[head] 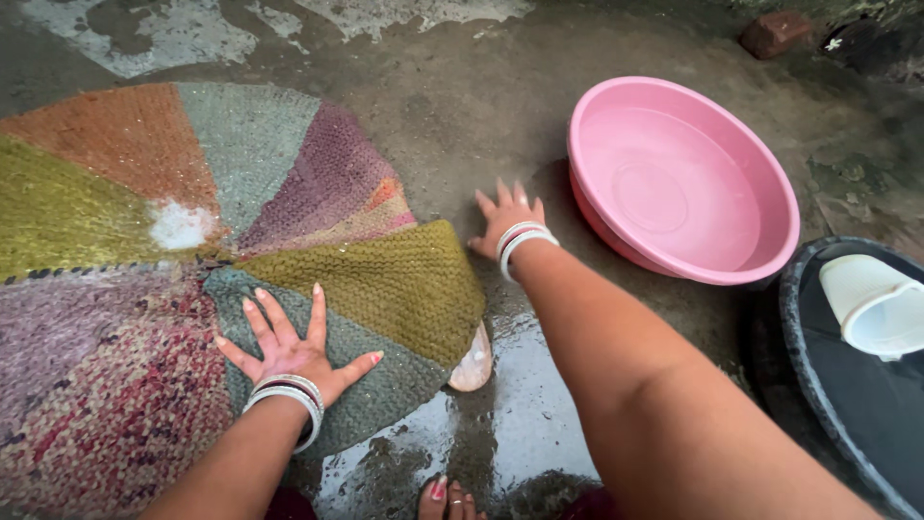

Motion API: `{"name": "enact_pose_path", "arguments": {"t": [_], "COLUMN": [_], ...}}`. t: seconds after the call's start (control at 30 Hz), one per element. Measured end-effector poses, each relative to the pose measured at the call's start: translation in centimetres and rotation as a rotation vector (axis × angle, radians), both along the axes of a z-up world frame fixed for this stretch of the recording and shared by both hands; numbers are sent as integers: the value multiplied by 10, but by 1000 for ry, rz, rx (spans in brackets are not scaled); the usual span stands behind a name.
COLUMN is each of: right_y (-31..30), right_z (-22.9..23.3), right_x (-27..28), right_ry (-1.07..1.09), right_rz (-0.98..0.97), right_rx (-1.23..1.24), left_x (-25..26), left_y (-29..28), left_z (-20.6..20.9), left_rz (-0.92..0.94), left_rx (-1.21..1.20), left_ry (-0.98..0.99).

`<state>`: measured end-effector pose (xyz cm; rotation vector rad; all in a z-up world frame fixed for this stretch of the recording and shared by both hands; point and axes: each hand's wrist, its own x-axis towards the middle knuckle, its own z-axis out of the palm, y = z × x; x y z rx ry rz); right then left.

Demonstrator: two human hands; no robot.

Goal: The person cleans a circular fabric mat by scrubbing its surface with a brush by hand.

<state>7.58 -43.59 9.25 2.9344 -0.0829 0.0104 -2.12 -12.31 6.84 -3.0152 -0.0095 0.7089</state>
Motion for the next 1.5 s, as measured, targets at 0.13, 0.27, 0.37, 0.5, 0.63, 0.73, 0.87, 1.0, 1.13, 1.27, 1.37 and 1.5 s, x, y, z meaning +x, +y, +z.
{"name": "enact_pose_path", "arguments": {"t": [0.13,0.27,0.37,0.5,0.63,0.73,0.87,1.0,1.13,1.27,1.37,1.5], "right_y": [-21,-30,-31,-16,5,-1,-23,-34,-27,-18,-20,-28], "right_z": [-4,-17,-15,8,35,41,28,13,14,30,42,53], "right_x": [-4,-10,-11,-12,-5,-3,-6,-13,-15,-11,-6,-7], "right_ry": [521,397,91,6,4,117,421,420,342,192,145,156], "right_rz": [-238,-172,-72,-34,23,-74,-291,-345,-275,-178,-119,-116], "right_rx": [279,222,200,307,173,94,238,310,282,224,152,33], "left_x": [3,3,-2,-8,-3,2,7,16,20,25,29,39], "left_y": [-1,-5,-22,-40,-39,-36,-29,-26,-30,-40,-48,-57], "left_z": [-8,-10,-7,-7,-14,-29,-56,-75,-79,-72,-72,-73], "left_rz": [2,10,23,-98,-84,-64,-79,-182,-188,-5,7,55], "left_rx": [25,3,-47,36,7,7,-125,-352,-377,163,178,184], "left_ry": [-24,-44,-52,-8,-24,-39,-232,-630,-699,-23,-69,-73]}}
